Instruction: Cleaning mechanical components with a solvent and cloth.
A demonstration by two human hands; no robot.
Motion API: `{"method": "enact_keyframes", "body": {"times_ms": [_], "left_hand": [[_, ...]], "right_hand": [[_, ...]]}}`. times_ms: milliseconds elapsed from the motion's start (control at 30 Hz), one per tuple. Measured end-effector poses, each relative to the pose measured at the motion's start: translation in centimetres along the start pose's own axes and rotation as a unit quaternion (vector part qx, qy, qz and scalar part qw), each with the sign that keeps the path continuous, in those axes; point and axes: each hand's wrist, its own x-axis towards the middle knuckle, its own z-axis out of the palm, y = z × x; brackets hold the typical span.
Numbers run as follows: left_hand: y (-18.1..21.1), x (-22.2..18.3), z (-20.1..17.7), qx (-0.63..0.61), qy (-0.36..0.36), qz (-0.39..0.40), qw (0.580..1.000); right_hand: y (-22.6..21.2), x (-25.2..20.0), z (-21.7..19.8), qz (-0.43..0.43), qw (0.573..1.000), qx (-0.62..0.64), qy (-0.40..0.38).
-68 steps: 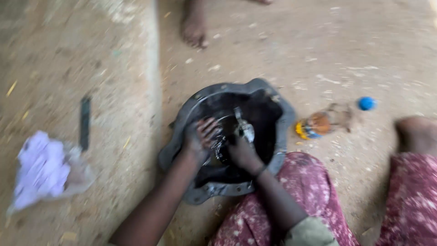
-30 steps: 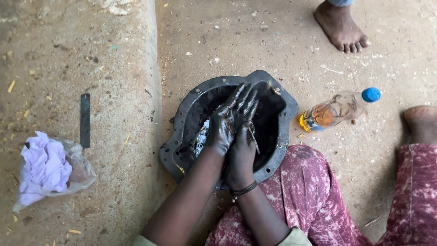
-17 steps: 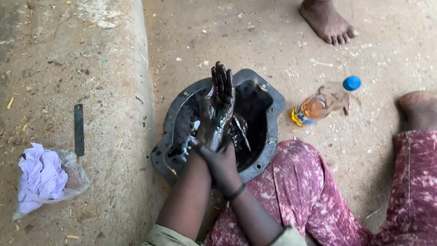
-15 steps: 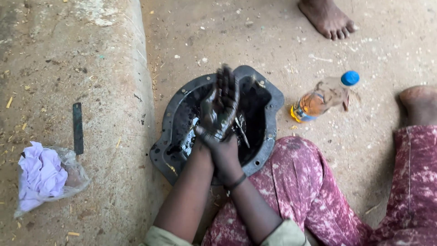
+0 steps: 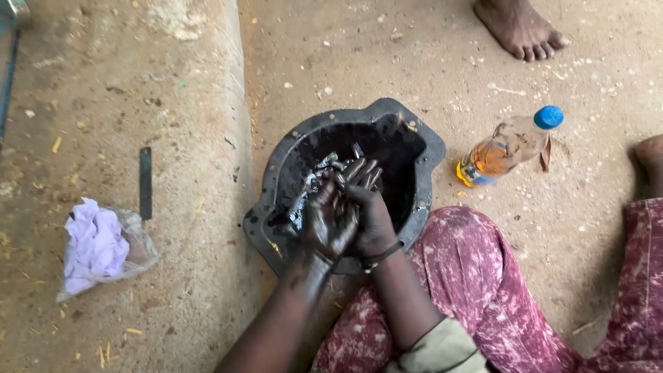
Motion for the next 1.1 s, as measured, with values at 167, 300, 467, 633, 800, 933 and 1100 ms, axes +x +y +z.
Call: {"method": "enact_keyframes", "body": {"times_ms": [167,300,467,633,800,933,1100], "left_hand": [[-1.8,-0.9,-0.5,0.108,-0.041,-0.051,0.992],[-2.2,-2.2,-1.8,0.234,0.011,-0.031,0.972],[1.0,-2.7,0.9,0.749,-0.187,-0.024,0.635],[4.8,-3.8,6.6,0.935,-0.173,-0.027,0.309],[2.0,1.3,-2.4,0.806,-0.238,0.245,0.484],[-0.6,-1.6,-1.4,0.750,-0.020,0.325,0.575],[0.6,-2.6,-3.8,0.512,-0.084,0.247,0.818]], "right_hand": [[1.1,2.4,-3.5,0.098,0.995,0.019,0.012],[2.5,5.1,-6.5,0.109,0.992,0.053,0.022],[0.1,1.8,-1.8,0.068,0.994,0.052,-0.067],[0.8,1.4,-3.8,0.115,0.986,-0.089,-0.077],[2.2,-1.6,-1.4,0.110,0.990,0.058,-0.065],[2.0,-0.5,-0.8,-0.003,0.979,0.128,-0.161],[2.4,2.0,-0.3,-0.010,0.935,0.168,-0.311]]}}
